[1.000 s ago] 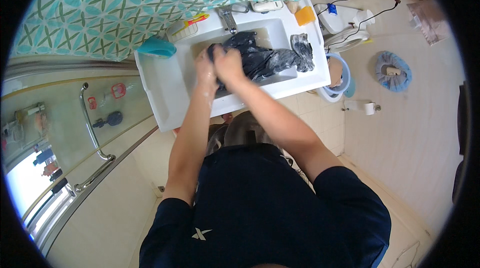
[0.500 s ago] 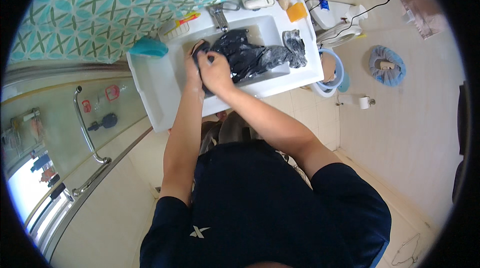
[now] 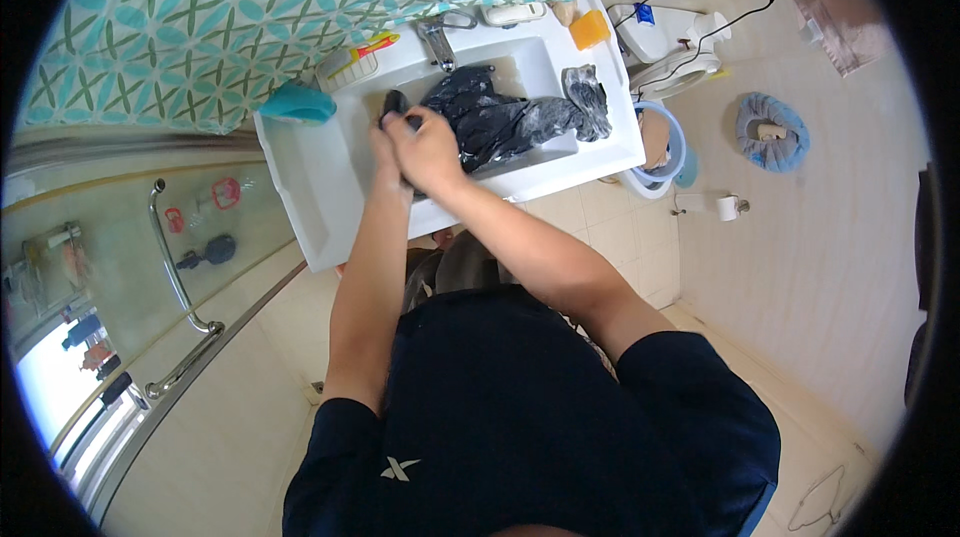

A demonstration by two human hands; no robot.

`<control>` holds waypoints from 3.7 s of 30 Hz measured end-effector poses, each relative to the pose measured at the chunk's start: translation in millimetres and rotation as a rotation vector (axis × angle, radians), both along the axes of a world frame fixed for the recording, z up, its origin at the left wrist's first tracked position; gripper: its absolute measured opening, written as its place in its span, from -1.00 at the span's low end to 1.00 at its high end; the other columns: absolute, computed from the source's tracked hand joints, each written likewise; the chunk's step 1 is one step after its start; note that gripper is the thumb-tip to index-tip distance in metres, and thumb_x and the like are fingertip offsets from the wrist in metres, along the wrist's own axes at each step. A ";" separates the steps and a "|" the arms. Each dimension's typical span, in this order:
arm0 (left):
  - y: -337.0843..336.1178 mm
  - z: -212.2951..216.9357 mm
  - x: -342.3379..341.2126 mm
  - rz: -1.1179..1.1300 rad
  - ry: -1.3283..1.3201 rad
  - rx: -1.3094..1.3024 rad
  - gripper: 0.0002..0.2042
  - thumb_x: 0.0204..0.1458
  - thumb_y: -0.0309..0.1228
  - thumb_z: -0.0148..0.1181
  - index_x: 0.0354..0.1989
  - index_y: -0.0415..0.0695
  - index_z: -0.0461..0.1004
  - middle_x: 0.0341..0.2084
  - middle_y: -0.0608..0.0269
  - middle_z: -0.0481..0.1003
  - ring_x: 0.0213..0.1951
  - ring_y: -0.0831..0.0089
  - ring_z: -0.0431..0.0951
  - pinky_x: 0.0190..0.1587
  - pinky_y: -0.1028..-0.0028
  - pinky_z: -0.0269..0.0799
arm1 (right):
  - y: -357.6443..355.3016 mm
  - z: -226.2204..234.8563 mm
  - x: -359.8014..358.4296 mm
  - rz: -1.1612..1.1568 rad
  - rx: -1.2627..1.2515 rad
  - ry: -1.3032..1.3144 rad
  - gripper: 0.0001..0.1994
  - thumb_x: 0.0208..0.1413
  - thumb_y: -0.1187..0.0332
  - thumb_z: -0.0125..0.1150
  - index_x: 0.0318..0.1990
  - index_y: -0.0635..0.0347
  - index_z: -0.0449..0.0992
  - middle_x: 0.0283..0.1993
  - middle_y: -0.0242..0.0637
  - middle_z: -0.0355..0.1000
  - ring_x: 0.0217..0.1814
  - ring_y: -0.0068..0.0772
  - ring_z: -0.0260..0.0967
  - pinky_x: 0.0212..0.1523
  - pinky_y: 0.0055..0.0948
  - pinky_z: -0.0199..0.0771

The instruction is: The person hand-washes dark garments in a bathroom sink. They scrub the fabric with soapy hands, rinse under running water, and wring out excess water. The person repeats this process for multiple items.

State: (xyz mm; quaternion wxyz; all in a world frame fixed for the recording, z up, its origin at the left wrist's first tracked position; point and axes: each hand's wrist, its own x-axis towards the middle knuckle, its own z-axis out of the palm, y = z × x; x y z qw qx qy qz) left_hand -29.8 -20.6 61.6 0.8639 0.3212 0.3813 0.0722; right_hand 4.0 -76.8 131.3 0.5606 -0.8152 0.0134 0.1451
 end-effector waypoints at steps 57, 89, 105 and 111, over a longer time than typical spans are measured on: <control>16.1 42.9 9.9 -0.148 0.127 0.222 -0.51 0.26 -0.06 0.15 0.01 -0.34 0.52 -0.11 0.10 0.56 -0.07 0.35 0.52 0.03 0.36 0.40 | -5.0 -6.8 11.8 -0.100 -0.046 -0.065 -0.51 0.30 0.15 -0.03 -0.34 0.57 0.56 -0.31 0.42 0.47 -0.16 0.37 0.50 -0.14 0.01 0.49; 15.2 47.0 20.8 -0.245 0.217 0.299 -0.52 0.26 -0.14 0.16 0.10 -0.36 0.44 -0.04 0.10 0.53 -0.01 0.36 0.51 0.05 0.38 0.42 | -7.6 -22.1 10.4 -0.077 -0.130 0.007 -0.49 0.24 0.09 -0.02 -0.35 0.52 0.57 -0.31 0.39 0.48 -0.13 0.38 0.49 -0.06 0.02 0.48; 11.4 49.1 22.9 -0.124 0.075 0.291 -0.62 0.25 -0.14 0.17 -0.06 -0.28 0.53 -0.13 0.15 0.55 -0.13 0.40 0.52 -0.10 0.37 0.46 | -9.8 -26.8 7.5 -0.069 -0.080 0.011 -0.45 0.32 0.06 -0.08 -0.25 0.55 0.56 -0.22 0.43 0.47 -0.08 0.38 0.48 -0.03 0.01 0.47; 13.3 32.7 22.0 -0.097 0.090 0.384 -0.58 0.26 -0.14 0.16 0.03 -0.30 0.50 -0.08 0.10 0.55 -0.07 0.41 0.49 0.02 0.38 0.40 | -3.6 -20.4 0.1 0.060 -0.069 0.020 -0.46 0.31 0.08 -0.06 -0.21 0.57 0.55 -0.24 0.45 0.47 -0.04 0.42 0.46 0.03 0.05 0.42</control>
